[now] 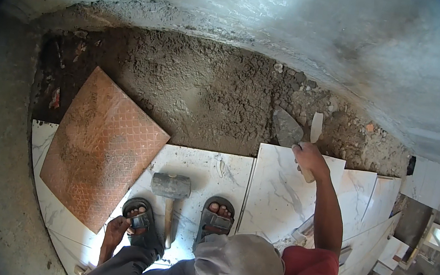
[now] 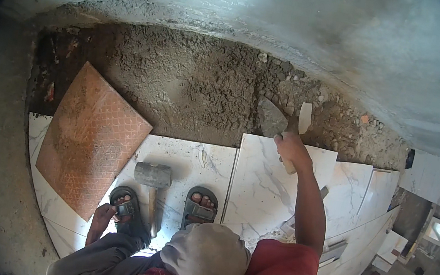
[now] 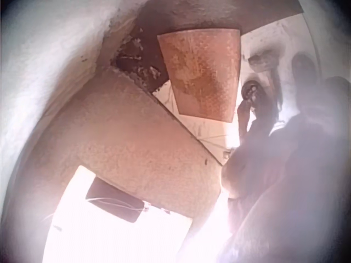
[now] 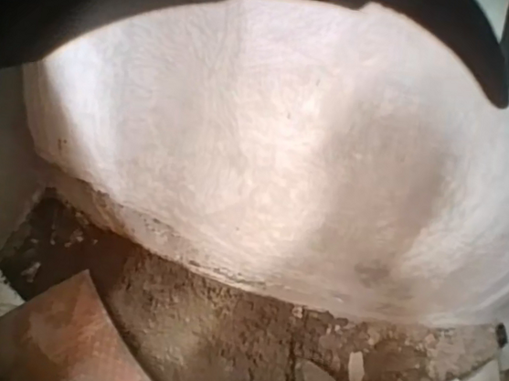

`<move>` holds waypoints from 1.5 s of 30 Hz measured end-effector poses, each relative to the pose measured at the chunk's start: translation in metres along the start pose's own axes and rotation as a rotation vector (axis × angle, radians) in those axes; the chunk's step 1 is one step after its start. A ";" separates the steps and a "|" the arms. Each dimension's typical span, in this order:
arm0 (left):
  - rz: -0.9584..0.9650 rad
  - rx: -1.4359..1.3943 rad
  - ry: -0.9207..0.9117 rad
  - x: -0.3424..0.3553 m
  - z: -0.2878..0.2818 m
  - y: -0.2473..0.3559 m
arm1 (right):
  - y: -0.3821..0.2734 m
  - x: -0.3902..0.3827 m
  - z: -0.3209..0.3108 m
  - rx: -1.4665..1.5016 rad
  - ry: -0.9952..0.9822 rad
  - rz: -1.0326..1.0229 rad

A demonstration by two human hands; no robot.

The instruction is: The person smooths the ground using a trowel, fits a tile into place, and taps it with a mallet before removing it. The person then smooths the ground further and spreads wet mortar onto the back of a tile using a trowel.

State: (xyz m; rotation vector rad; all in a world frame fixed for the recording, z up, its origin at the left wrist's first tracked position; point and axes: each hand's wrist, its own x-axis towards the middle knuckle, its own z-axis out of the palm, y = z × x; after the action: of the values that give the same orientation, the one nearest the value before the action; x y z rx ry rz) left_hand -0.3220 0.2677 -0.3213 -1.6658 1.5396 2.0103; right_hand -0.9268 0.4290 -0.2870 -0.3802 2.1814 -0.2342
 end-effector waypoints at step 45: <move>0.020 0.172 0.023 0.007 0.009 0.009 | 0.057 0.021 -0.089 -0.746 0.394 -0.325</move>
State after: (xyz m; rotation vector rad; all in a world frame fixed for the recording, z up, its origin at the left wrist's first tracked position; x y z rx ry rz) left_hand -0.3361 0.2667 -0.3223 -1.6185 1.6904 1.8150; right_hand -1.0205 0.4781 -0.2672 -1.1910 2.5283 0.3811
